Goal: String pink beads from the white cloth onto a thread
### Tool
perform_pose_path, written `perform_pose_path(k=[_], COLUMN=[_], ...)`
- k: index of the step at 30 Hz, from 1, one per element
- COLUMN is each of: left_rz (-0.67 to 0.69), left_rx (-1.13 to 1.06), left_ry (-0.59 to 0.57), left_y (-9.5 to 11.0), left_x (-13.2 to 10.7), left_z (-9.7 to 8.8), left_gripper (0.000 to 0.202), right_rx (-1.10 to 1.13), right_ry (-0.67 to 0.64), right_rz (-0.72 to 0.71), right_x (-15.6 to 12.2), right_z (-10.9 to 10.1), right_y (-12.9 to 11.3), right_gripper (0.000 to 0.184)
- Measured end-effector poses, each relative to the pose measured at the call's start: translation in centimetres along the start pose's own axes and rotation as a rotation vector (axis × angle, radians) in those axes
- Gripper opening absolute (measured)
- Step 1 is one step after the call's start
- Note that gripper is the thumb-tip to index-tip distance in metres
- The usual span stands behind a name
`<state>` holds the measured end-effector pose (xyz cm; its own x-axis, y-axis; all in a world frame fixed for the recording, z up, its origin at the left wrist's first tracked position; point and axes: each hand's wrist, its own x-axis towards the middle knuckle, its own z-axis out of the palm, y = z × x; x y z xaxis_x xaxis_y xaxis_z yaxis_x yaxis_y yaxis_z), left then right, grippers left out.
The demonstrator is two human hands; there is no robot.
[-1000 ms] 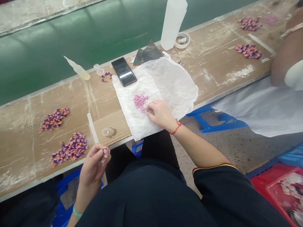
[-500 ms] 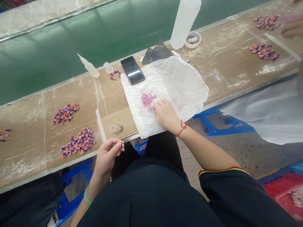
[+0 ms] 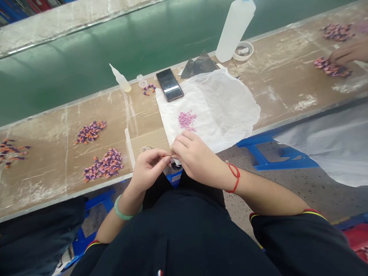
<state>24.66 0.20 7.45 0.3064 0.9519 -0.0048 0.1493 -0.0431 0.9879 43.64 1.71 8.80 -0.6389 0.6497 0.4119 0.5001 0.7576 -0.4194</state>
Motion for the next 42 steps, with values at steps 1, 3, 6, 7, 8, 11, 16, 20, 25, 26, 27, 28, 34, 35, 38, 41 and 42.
perform_pose_path(k=[1, 3, 6, 7, 8, 11, 16, 20, 25, 26, 27, 28, 34, 35, 38, 41, 42], left_rz=[-0.002, -0.008, -0.025, -0.034, -0.047, -0.080, -0.055, -0.019, -0.033, -0.039, -0.047, -0.055, -0.173, -0.213, -0.316, -0.361, -0.369], left_rx=[0.011, 0.021, 0.013, 0.003, -0.013, -0.088, -0.119, -0.064, -0.085, -0.108, -0.136, -0.165, -0.284, -0.293, -0.321, -0.365, -0.380], left_ry=[0.002, 0.002, 0.015, 0.029, 0.046, 0.090, 0.100, 0.094, 0.086, 0.083, 0.081, 0.084, 0.168, 0.183, 0.250, 0.315, 0.334], left_y=[0.0, -0.1, -0.2, -0.2, -0.2, -0.1, 0.4, 0.4, 0.4, 0.5, 0.6, 0.6, -0.6, -1.2, -2.8, -3.7, -3.8], left_x=[-0.1, -0.3, -0.6, -0.6, -0.7, -1.0, -1.6, -1.8, -2.1, -2.2, -2.3, -2.5, -4.4, -4.8, -6.2, -7.1, -7.3], left_z=[-0.1, -0.1, -0.2, -0.2, -0.2, -0.2, -0.5, -0.8, -1.0, -1.1, -1.2, -1.4, -3.6, -4.0, -4.9, -5.0, -5.0], left_gripper=[0.019, 0.019, 0.018, 0.018, 0.018, 0.020, 0.018, 0.016, 0.020, 0.022, 0.023, 0.024, 0.028, 0.030, 0.035, 0.036, 0.036], right_rx=[-0.013, -0.041, -0.052, -0.025, 0.023, 0.222, 0.344, 0.333, 0.342, 0.361, 0.387, 0.416, 0.352, 0.285, 0.094, -0.055, -0.103], right_ry=[-0.005, -0.020, -0.058, -0.061, -0.055, -0.005, 0.018, -0.001, -0.053, -0.064, -0.078, -0.094, -0.228, -0.261, -0.386, -0.505, -0.534], right_rz=[-0.008, -0.018, 0.002, 0.016, 0.037, 0.152, 0.262, 0.241, 0.213, 0.217, 0.223, 0.230, 0.205, 0.191, 0.113, -0.009, -0.047], right_x=[0.0, 0.1, 0.3, 0.3, 0.4, 0.4, 0.5, 0.8, 1.3, 1.3, 1.4, 1.5, 3.2, 3.9, 6.0, 8.0, 8.4], right_z=[0.0, 0.0, 0.1, 0.0, 0.0, -0.3, -0.5, -0.3, -0.1, -0.2, -0.2, -0.3, 1.0, 1.6, 3.7, 5.2, 5.6], right_y=[-0.1, -0.5, -1.0, -1.2, -1.4, -1.8, -2.5, -2.8, -3.0, -3.1, -3.1, -3.1, -0.9, -0.3, 1.3, 1.7, 1.7], right_gripper=[0.019, 0.019, 0.020, 0.020, 0.020, 0.015, 0.012, 0.013, 0.014, 0.014, 0.013, 0.013, 0.015, 0.016, 0.018, 0.016, 0.016])
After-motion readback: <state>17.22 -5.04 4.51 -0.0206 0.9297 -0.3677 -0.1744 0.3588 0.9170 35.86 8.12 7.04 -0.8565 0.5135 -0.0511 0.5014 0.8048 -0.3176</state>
